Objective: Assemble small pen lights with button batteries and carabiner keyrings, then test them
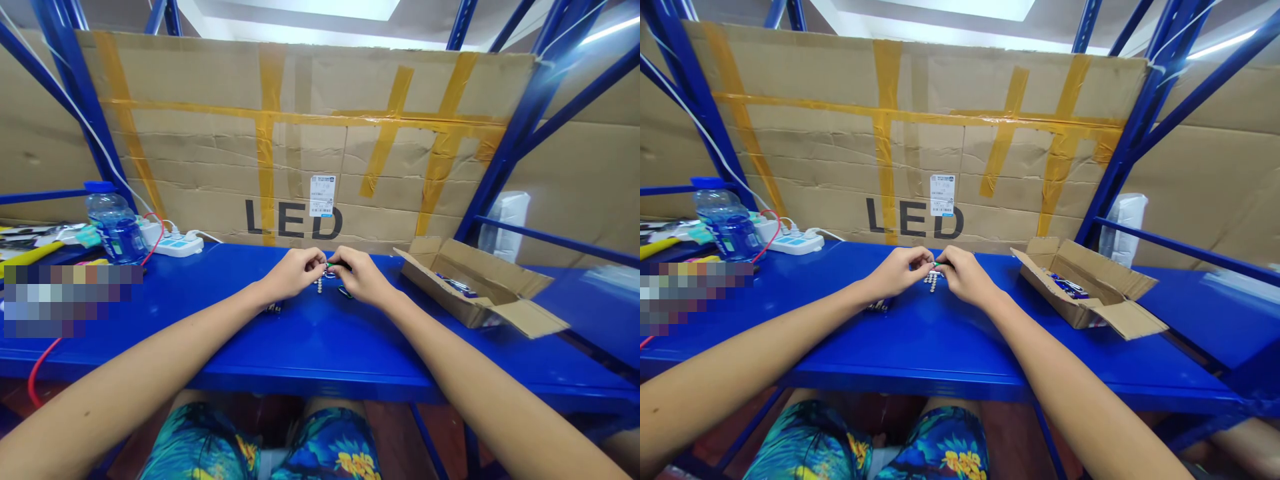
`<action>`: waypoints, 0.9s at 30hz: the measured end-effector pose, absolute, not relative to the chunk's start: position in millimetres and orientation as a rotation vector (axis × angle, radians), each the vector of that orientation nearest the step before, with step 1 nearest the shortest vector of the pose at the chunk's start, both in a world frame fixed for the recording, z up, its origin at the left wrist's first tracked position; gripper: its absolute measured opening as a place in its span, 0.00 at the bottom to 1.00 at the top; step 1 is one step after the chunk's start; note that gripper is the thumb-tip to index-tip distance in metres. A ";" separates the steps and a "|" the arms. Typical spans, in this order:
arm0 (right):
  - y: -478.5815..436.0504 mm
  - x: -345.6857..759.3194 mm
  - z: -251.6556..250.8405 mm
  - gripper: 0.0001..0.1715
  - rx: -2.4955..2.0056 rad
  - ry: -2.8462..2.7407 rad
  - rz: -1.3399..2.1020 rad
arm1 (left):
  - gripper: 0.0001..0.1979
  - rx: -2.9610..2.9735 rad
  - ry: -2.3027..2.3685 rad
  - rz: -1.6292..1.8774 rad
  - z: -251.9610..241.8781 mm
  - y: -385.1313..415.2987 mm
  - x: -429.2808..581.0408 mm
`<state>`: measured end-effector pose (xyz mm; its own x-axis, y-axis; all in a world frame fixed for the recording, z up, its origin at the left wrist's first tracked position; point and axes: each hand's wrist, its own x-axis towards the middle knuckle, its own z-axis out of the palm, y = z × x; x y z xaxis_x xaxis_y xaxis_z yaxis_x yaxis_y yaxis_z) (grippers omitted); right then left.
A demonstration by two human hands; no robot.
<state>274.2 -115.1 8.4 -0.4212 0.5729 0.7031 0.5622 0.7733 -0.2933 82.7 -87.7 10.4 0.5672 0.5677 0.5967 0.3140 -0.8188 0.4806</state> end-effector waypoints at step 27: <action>-103.4 287.3 20.0 0.13 -1.022 -1.945 0.217 | 0.04 2.218 0.699 1.178 26.6 -79.5 75.8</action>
<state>287.3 -103.4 20.0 -0.2533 0.7295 0.6354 0.5712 0.6429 -0.5104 75.8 -79.5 26.6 0.4864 0.6549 0.5784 0.1945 -0.7265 0.6591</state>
